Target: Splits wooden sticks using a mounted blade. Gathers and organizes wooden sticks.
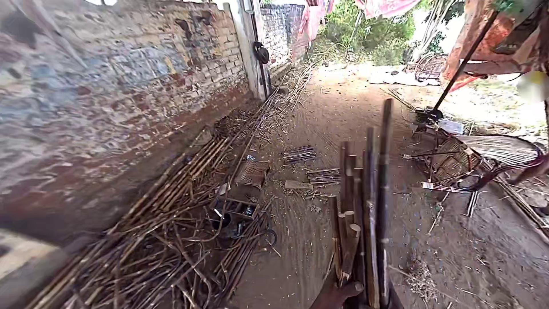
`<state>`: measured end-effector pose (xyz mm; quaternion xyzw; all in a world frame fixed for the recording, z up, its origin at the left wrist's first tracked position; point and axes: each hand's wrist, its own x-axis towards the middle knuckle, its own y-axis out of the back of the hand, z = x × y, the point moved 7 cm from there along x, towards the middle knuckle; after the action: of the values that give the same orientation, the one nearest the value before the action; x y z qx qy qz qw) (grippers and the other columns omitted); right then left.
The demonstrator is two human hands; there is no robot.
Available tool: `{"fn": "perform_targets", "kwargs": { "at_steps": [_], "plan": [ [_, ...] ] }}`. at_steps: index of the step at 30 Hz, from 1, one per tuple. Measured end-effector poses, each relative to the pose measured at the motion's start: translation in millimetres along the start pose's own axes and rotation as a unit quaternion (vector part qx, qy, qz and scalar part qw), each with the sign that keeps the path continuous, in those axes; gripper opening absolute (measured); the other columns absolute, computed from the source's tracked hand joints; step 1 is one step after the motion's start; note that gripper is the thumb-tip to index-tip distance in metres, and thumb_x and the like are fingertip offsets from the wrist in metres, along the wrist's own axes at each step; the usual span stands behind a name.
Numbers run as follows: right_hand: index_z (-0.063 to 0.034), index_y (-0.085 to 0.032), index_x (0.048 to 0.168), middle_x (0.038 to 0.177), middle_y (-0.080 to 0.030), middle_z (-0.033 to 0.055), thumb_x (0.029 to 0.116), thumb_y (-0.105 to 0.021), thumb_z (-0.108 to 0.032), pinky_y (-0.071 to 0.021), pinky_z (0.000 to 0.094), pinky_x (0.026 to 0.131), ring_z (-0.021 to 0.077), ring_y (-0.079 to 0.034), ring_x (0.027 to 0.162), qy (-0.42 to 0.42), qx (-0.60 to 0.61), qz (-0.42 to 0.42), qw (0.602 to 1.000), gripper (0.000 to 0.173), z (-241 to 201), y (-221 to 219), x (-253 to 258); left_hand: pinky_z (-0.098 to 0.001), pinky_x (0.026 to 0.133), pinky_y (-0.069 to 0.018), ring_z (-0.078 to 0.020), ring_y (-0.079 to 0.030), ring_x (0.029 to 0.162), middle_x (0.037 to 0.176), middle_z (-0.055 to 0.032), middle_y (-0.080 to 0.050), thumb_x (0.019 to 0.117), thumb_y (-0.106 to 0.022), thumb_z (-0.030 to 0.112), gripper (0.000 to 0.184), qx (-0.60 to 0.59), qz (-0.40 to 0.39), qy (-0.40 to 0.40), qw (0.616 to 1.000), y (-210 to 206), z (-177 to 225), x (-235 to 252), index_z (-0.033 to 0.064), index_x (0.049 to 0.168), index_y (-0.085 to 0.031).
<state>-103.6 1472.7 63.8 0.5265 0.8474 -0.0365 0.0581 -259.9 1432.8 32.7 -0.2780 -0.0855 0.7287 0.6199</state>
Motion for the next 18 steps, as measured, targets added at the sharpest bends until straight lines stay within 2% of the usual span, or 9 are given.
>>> {"fn": "perform_targets", "kwargs": {
  "at_steps": [2,5,9,11,13,15,18],
  "plan": [
    [0.0034,-0.026,0.155,0.130,-0.065,0.0105,0.0638,-0.094,-0.018,-0.0594,0.0331,0.098,0.0132,-0.068,0.113,-0.013,-0.043,-0.034,0.998,0.116,-14.5,0.3,59.2,-0.0403,0.097,-0.0585,-0.0211,-0.068,0.111,0.126,-0.0147,-0.066,0.0827,-0.085,0.028,0.089,-0.006,0.054,-0.014,0.998,7.0,29.8,38.3,-0.0012,0.150,-0.035],
    [0.0009,-0.026,0.155,0.129,-0.066,0.0095,0.0626,-0.094,-0.022,-0.0600,0.0315,0.096,0.0121,-0.069,0.111,-0.024,-0.056,-0.058,0.996,0.118,-57.7,-14.3,148.2,-0.0392,0.098,-0.0584,-0.0202,-0.068,0.113,0.127,-0.0132,-0.067,0.0840,-0.083,0.038,0.086,0.006,0.107,-0.027,0.994,20.2,101.7,96.1,0.0013,0.149,-0.040],
    [-0.0043,-0.034,0.150,0.117,-0.070,0.0082,0.0596,-0.093,-0.029,-0.0631,0.0336,0.086,0.0146,-0.072,0.100,-0.016,-0.017,-0.071,0.997,0.111,-108.7,-44.3,282.0,-0.0420,0.095,-0.0576,-0.0224,-0.068,0.110,0.123,-0.0123,-0.069,0.0922,-0.075,0.044,0.066,0.025,0.158,-0.010,0.987,49.1,210.5,178.2,0.0090,0.144,-0.052],
    [-0.0097,-0.039,0.147,0.112,-0.071,0.0075,0.0586,-0.093,-0.032,-0.0636,0.0361,0.081,0.0166,-0.073,0.095,-0.012,0.001,-0.074,0.997,0.106,-122.5,-57.4,345.5,-0.0473,0.094,-0.0559,-0.0257,-0.066,0.111,0.126,-0.0124,-0.068,0.0911,-0.074,0.053,0.070,0.021,0.163,0.009,0.986,66.9,249.7,216.6,0.0154,0.146,-0.051],
    [-0.0138,-0.042,0.146,0.110,-0.072,0.0075,0.0588,-0.095,-0.035,-0.0636,0.0376,0.078,0.0180,-0.073,0.092,-0.015,0.017,-0.081,0.996,0.104,-120.7,-68.0,394.4,-0.0482,0.090,-0.0576,-0.0264,-0.068,0.107,0.124,-0.0115,-0.069,0.0883,-0.074,0.057,0.072,0.004,0.147,0.014,0.989,83.8,271.3,248.9,0.0213,0.146,-0.052],
    [-0.0121,-0.041,0.146,0.109,-0.071,0.0081,0.0567,-0.095,-0.036,-0.0638,0.0373,0.077,0.0179,-0.073,0.091,-0.028,0.021,-0.088,0.996,0.107,-113.3,-81.4,436.9,-0.0470,0.088,-0.0593,-0.0263,-0.070,0.103,0.119,-0.0127,-0.070,0.0897,-0.075,0.052,0.069,-0.027,0.124,0.008,0.992,107.4,282.0,290.2,0.0192,0.145,-0.051],
    [-0.0043,-0.034,0.149,0.114,-0.070,0.0098,0.0551,-0.094,-0.039,-0.0638,0.0368,0.082,0.0172,-0.073,0.096,-0.082,0.004,-0.084,0.993,0.117,-79.8,-96.7,472.0,-0.0449,0.099,-0.0567,-0.0249,-0.067,0.116,0.130,-0.0135,-0.067,0.0888,-0.078,0.047,0.082,-0.029,0.096,0.025,0.995,146.3,269.1,340.7,0.0130,0.153,-0.040]
  ]
}}
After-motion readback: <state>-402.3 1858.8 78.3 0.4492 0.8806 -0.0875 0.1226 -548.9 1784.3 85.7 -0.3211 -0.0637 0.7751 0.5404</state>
